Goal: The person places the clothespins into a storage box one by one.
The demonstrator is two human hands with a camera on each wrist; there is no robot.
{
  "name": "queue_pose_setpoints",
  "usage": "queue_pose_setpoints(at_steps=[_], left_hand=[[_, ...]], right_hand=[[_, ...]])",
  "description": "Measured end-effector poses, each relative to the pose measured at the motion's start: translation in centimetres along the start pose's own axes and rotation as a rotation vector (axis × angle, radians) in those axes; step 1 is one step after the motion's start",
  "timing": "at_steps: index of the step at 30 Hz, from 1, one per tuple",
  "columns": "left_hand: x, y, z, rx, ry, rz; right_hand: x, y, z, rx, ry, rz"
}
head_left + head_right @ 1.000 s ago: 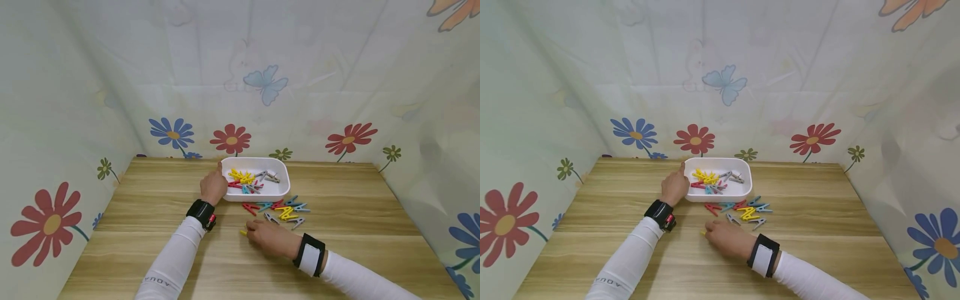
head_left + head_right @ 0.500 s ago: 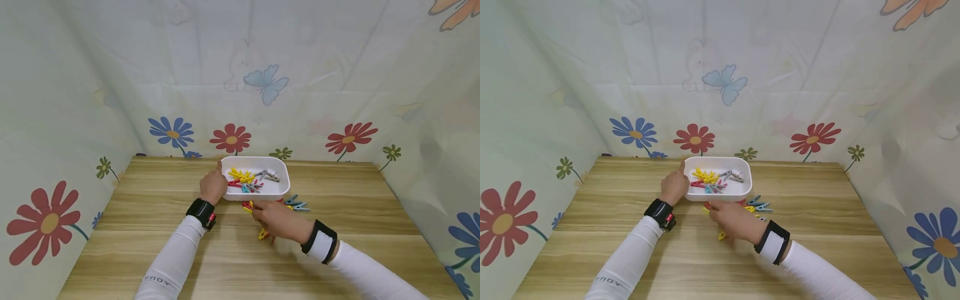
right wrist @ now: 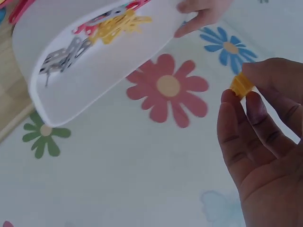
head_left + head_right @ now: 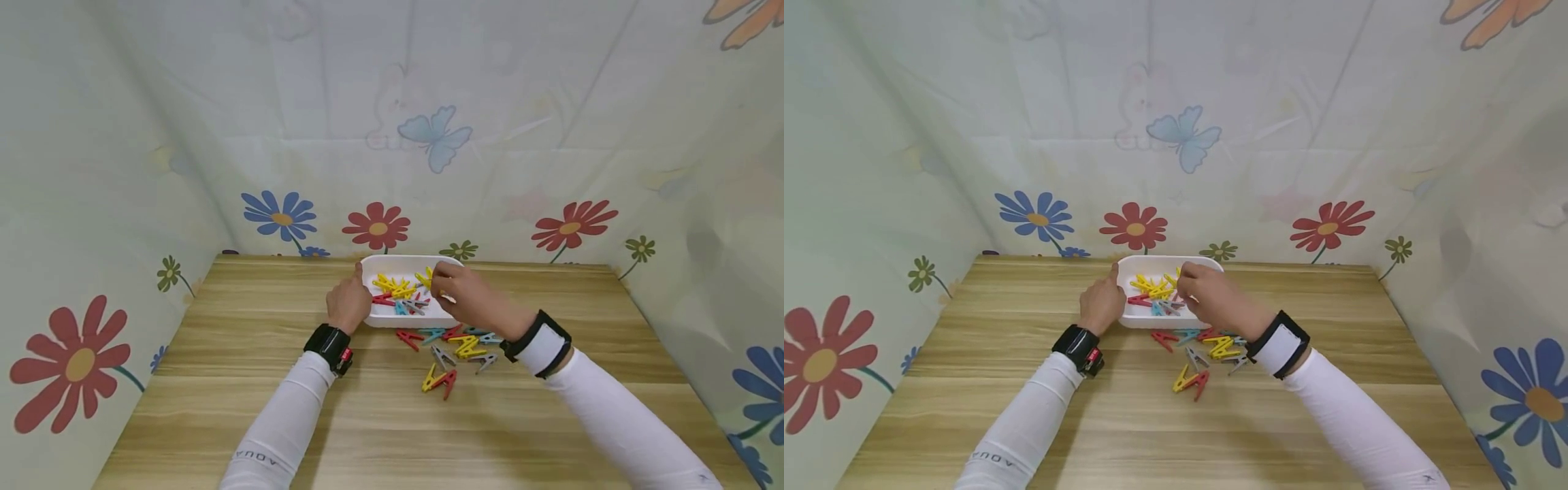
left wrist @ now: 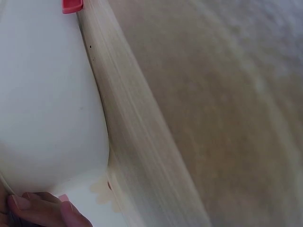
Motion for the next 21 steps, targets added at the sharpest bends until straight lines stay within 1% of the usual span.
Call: queue_pose_setpoints(at_steps=[3,8,12,16,21], left_hand=[[-0.2,0.0,-0.1,0.008,-0.011,-0.01],[-0.4,0.1,0.0,0.007,-0.015,-0.03],[-0.3,0.1,0.0,0.008,-0.011,-0.03],[0.0,0.1,0.0,0.005,-0.006,-0.009],[0.2,0.1,0.0,-0.004,-0.005,0.011]], right_hand=[[-0.6,-0.9,1.8,-0.039,-0.046,-0.015],[-2.0,-2.0,3.9,-0.118,-0.044,-0.064],[-2.8,-3.0,4.5,-0.142,-0.049,-0.072],[-3.7,-4.1,4.9,-0.159,-0.043,-0.078],[-5.8,-5.1,5.6,-0.204,-0.057,-0.124]])
Point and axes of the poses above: each hand's wrist, its own y-axis away from the middle knuckle, its own x-axis out of the back of the hand, z = x × y, the point moved 9 cm from there along -y, towards the middle knuckle, and after that the axes turned 8 degrees about -x, right-handed, at the moved point
